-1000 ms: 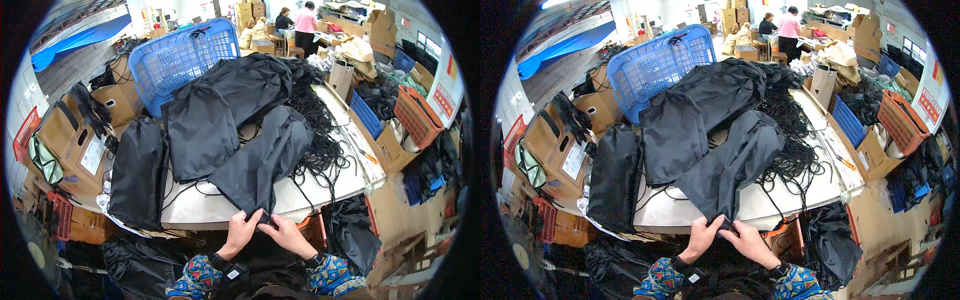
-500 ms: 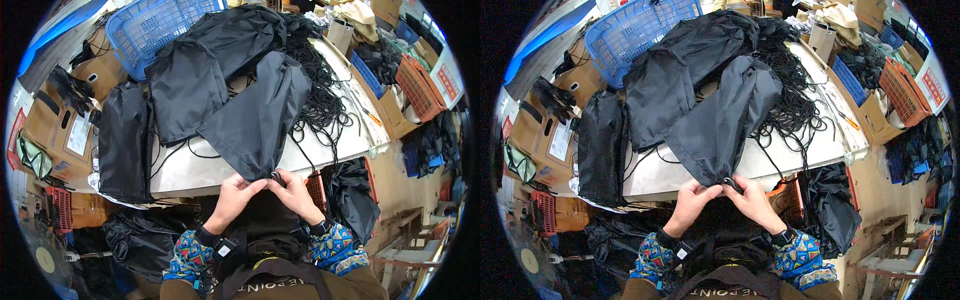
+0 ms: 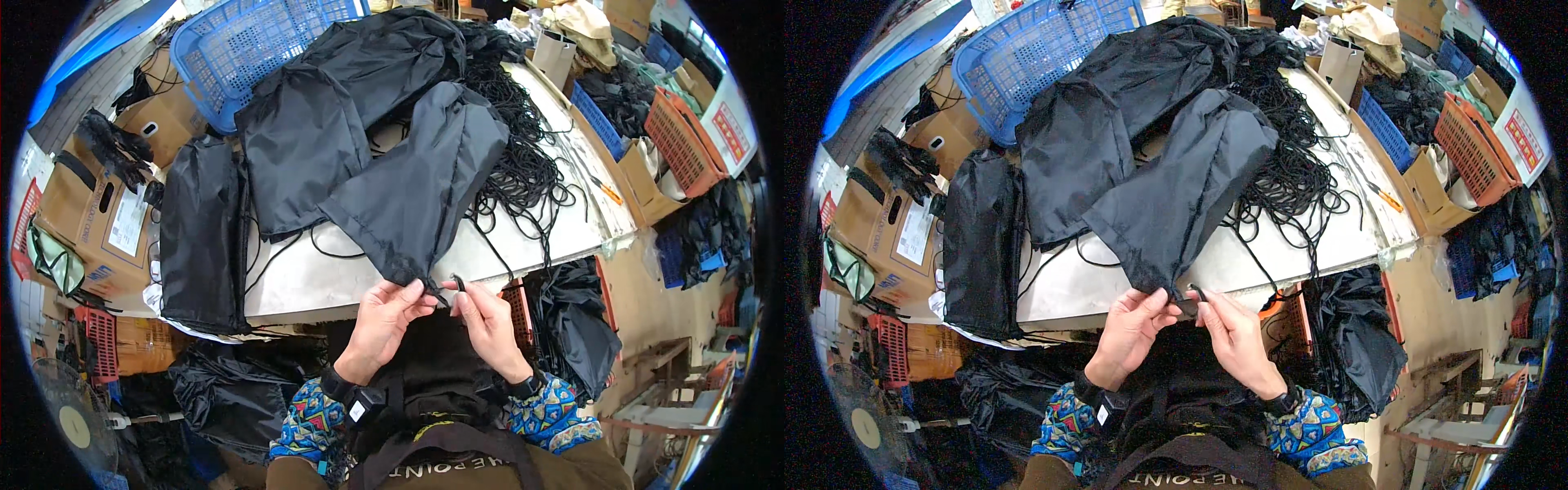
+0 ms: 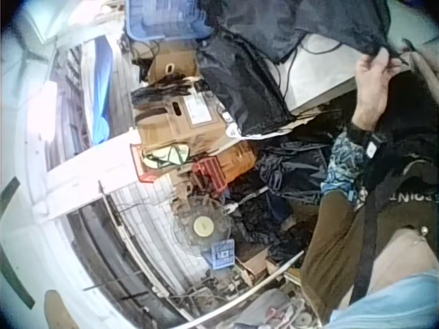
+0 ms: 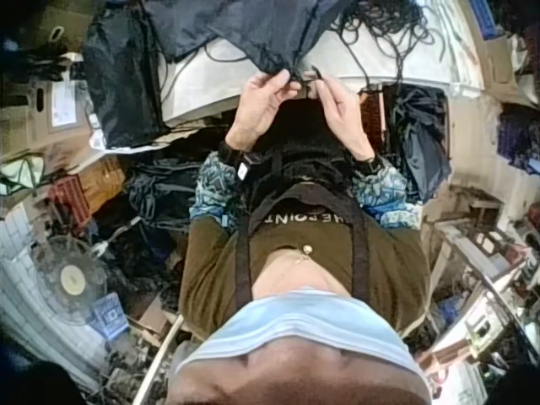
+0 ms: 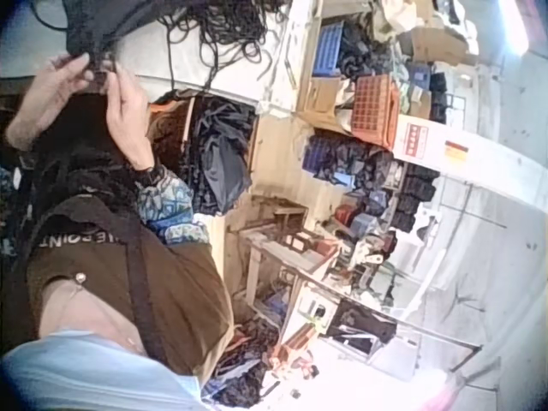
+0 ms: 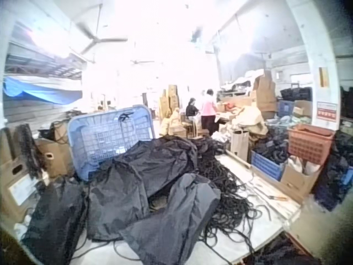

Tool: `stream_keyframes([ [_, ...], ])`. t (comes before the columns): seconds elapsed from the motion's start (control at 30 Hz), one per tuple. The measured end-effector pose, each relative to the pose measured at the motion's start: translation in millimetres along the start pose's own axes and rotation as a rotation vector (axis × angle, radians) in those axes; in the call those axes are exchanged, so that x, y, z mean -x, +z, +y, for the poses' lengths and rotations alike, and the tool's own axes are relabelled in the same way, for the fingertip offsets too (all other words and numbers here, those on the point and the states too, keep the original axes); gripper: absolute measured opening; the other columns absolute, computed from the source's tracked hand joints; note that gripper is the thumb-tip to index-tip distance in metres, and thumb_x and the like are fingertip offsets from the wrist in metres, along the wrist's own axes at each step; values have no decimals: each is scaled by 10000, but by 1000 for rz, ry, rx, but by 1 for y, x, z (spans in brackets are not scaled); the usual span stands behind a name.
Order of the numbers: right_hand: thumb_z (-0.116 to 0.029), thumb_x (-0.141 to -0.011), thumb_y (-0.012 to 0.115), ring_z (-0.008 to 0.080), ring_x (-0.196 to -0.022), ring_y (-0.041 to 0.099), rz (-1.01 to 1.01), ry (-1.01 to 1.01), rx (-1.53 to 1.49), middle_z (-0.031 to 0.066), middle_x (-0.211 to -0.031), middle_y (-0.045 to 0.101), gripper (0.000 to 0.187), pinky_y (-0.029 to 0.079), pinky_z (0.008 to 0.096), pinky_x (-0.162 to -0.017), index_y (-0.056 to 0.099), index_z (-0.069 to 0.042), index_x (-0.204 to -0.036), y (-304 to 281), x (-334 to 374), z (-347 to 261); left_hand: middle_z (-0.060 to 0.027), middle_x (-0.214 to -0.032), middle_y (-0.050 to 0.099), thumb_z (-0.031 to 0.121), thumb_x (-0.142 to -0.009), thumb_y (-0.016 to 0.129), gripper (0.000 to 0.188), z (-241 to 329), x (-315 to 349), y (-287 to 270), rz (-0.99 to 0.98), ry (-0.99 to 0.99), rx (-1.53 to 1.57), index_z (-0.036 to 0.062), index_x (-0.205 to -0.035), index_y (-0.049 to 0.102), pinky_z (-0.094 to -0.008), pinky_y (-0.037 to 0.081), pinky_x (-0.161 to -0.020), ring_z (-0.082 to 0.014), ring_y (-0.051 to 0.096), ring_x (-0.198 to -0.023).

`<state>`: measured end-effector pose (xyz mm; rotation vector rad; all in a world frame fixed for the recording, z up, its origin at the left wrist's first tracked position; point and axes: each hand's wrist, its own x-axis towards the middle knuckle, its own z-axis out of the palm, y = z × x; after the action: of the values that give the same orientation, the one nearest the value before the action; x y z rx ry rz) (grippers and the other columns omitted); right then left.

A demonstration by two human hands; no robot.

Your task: The person threads black drawstrings through the hems of black fabric bags using a small metal tool. They repeatedly pick up a bag, insert the tool into the hem, pull the string through, and place the finished bag on a growing pile on the table.

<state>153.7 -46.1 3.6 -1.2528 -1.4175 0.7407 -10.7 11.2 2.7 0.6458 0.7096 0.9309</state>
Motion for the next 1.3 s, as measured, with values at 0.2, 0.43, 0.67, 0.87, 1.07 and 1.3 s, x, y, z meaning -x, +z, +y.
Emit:
stream_keyframes([
  [0.2,4,-814,627,279,-671,644,9,-190,284,150,-790,629,181,500,336,-577,542,1,-974,-2,12,-32,-92,-850,670,145,-908,582,146,-5,1,5,-9,34,26,8,-884,628,-292,542,-669,-190,668,-779],
  [0.43,-56,-844,601,331,-632,621,-13,-143,473,169,-703,611,136,479,393,-525,508,-4,-929,-3,9,-22,-73,-817,658,179,-880,633,169,-4,0,12,61,32,-11,10,-883,628,-282,529,-653,-172,658,-749],
  [0.67,-76,-853,589,336,-607,607,0,-125,496,159,-687,601,123,462,407,-502,498,-19,-912,2,6,-18,-68,-808,669,170,-869,650,162,-8,1,11,39,92,-100,10,-891,655,-257,498,-643,-132,638,-729],
  [0.87,-112,-860,576,283,-625,603,45,-165,702,111,-678,586,97,451,384,-489,504,-47,-864,6,5,-22,-71,-827,679,145,-855,665,162,-4,3,10,55,177,-255,-4,-917,666,-241,488,-658,-112,629,-746],
  [1.07,-111,-859,577,249,-626,593,62,-255,702,86,-654,566,87,449,365,-493,511,-57,-840,10,2,-20,-72,-848,678,134,-860,654,157,-9,4,9,-7,172,-255,-7,-929,667,-249,496,-679,-116,627,-758],
  [1.3,-100,-856,585,274,-683,619,-11,-225,618,116,-721,612,92,471,364,-519,521,-46,-893,10,-1,-21,-66,-831,667,184,-895,615,208,-8,8,10,-33,66,-200,-18,-913,663,-247,494,-670,-111,613,-739],
])
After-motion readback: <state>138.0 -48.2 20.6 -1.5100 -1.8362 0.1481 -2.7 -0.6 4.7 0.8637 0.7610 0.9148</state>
